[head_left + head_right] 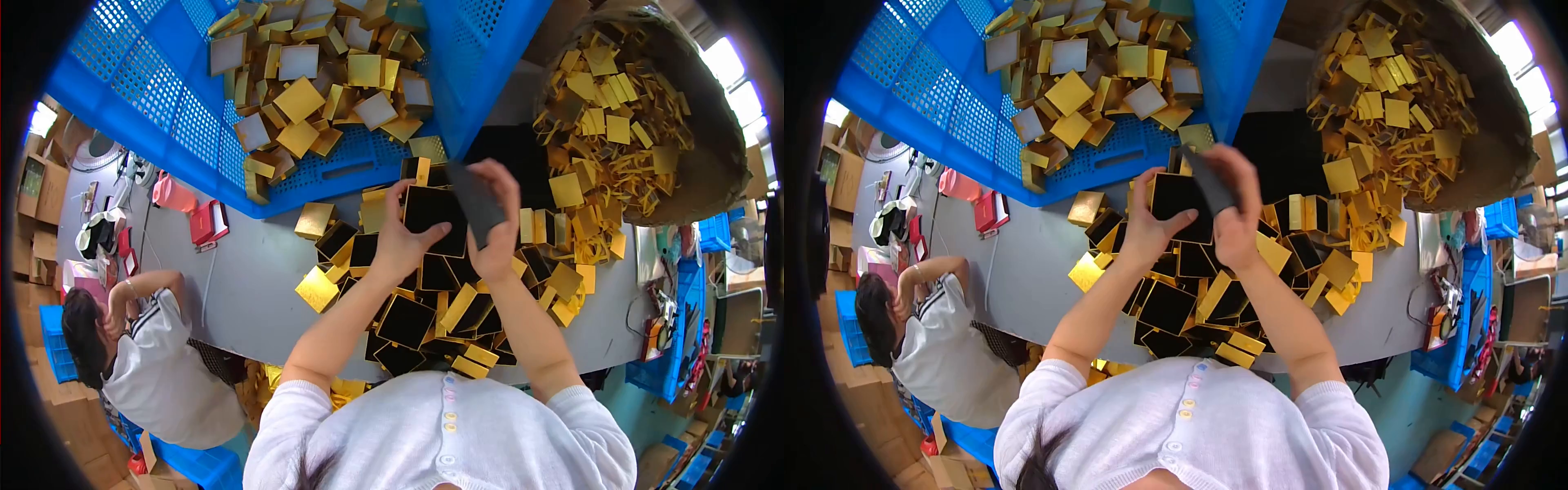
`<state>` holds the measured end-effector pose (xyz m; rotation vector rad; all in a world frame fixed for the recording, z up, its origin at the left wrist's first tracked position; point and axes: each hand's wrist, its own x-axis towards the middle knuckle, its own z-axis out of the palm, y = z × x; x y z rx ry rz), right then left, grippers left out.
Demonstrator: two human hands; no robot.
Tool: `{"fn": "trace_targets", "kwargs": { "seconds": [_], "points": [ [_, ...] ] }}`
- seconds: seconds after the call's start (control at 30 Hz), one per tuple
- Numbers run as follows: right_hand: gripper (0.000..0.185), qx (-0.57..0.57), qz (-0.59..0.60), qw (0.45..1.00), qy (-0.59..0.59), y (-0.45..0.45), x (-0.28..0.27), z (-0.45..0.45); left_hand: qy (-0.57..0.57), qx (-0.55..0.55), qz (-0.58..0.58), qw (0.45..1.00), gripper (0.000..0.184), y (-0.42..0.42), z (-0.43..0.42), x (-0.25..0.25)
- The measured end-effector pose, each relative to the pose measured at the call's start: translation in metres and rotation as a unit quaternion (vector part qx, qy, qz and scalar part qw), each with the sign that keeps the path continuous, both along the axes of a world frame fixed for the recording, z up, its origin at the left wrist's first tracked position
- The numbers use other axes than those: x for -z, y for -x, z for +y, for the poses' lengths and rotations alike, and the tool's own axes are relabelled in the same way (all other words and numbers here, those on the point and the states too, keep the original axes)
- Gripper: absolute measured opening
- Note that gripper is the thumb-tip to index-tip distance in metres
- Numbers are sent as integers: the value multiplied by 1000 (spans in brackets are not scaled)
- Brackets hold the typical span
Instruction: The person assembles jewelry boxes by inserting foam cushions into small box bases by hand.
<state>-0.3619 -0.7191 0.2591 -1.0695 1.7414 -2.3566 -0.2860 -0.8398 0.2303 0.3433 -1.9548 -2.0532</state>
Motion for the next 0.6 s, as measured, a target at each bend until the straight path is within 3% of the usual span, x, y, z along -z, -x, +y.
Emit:
{"fn": "trace_targets", "kwargs": {
  "seconds": [0.03,0.07,0.17,0.2,0.23,0.3,0.33,0.37,0.4,0.47,0.53,0.6],
  "points": [
    [73,40,-23,998,42,5,0,-3,-28,-6,-11,1000,78,0,-6,-1],
    [65,43,-132,981,136,10,-2,-6,-55,-12,-20,998,84,1,-11,-3],
    [45,21,-222,973,59,17,11,-11,8,-32,-8,999,85,-2,-15,-5],
    [43,-22,-225,973,54,12,21,-14,99,-28,-10,995,86,1,-13,4],
    [42,-7,-159,987,-18,12,39,-11,99,-36,-12,994,86,3,-19,11],
    [41,-56,-287,956,37,13,30,-7,97,132,-10,986,86,10,-42,9],
    [40,-49,-320,945,34,19,32,1,173,190,-93,962,87,11,-60,-2],
    [40,-54,-322,945,26,25,39,10,197,166,-127,958,87,20,-80,-10],
    [40,-48,-316,948,-1,30,45,18,280,33,-76,956,87,40,-106,15],
    [40,-44,-307,950,-30,31,55,28,416,-258,-50,870,86,83,-170,33],
    [47,-30,-295,951,-90,32,59,33,657,-340,-42,671,85,119,-227,46],
    [47,-28,-296,952,-75,33,58,33,687,-329,-50,646,86,140,-273,82]
  ]
}}
